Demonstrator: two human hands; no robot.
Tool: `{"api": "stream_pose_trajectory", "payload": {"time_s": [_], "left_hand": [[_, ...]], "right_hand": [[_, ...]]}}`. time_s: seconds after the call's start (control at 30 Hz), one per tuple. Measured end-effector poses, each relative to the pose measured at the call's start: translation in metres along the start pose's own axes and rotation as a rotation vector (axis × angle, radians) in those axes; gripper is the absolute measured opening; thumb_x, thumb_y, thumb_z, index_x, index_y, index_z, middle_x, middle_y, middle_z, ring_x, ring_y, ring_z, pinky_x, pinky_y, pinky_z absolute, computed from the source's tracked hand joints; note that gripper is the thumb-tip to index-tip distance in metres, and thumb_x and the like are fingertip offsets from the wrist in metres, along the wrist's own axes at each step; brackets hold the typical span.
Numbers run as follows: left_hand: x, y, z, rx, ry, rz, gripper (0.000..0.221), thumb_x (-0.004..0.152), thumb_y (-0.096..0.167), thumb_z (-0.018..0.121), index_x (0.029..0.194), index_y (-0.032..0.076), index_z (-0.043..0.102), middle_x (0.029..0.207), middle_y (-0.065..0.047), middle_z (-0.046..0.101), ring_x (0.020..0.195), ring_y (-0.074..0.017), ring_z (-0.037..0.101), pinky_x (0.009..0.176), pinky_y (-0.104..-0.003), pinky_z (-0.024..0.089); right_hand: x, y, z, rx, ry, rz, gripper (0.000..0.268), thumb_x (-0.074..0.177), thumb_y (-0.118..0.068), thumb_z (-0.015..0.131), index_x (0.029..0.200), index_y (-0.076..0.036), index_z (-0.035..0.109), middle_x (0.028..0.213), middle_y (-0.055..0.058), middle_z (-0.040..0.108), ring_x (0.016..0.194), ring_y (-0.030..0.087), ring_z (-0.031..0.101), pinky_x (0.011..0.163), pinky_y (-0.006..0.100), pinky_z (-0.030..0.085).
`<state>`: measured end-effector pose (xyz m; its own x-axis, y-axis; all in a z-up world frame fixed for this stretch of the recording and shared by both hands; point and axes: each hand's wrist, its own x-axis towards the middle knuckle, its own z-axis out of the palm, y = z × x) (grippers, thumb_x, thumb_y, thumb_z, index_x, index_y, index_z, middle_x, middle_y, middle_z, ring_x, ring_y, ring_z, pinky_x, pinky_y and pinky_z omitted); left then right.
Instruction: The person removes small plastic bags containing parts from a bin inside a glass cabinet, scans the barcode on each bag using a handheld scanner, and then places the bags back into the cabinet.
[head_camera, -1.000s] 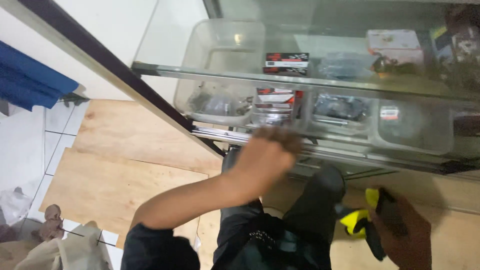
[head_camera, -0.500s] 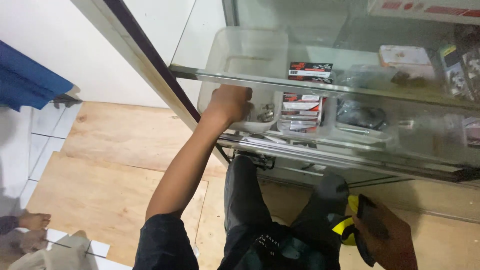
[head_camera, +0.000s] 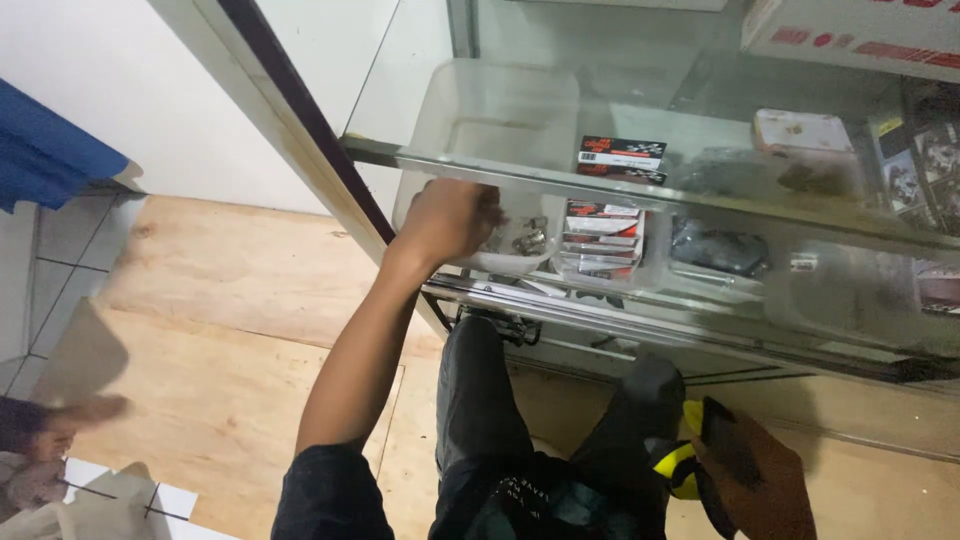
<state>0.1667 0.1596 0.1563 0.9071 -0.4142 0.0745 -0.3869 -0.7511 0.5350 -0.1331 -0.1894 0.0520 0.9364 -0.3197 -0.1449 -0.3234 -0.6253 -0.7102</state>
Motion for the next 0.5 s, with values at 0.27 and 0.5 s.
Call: {"api": "stream_pose_trajectory", "payload": {"time_s": [0.27, 0.5], "left_hand": [[-0.043, 0.036, -0.014, -0.158, 0.392, 0.176, 0.008, 0.087, 0.006, 0.078, 0.086, -0.001, 0.075, 0.067, -0.011, 0.066, 0.051, -0.0201, 0.052, 0.052, -0.033, 0.044], [-0.115, 0.073, 0.039, -0.99, 0.286, 0.175, 0.013, 0.087, -0.003, 0.068, 0.089, 0.008, 0.061, 0.116, -0.01, 0.061, 0.11, -0.0248, 0.059, 0.098, -0.037, 0.048]], "right_hand": [[0.006, 0.009, 0.012, 0.112, -0.003, -0.019, 0.036, 0.074, -0.007, 0.082, 0.11, 0.0, 0.077, 0.083, 0.013, 0.083, 0.055, 0.02, 0.073, 0.055, 0.032, 0.058], [0.008, -0.024, 0.023, 0.268, -0.193, 0.134, 0.037, 0.074, -0.01, 0.079, 0.111, -0.01, 0.085, 0.082, 0.007, 0.091, 0.063, 0.02, 0.083, 0.065, 0.032, 0.065]]}}
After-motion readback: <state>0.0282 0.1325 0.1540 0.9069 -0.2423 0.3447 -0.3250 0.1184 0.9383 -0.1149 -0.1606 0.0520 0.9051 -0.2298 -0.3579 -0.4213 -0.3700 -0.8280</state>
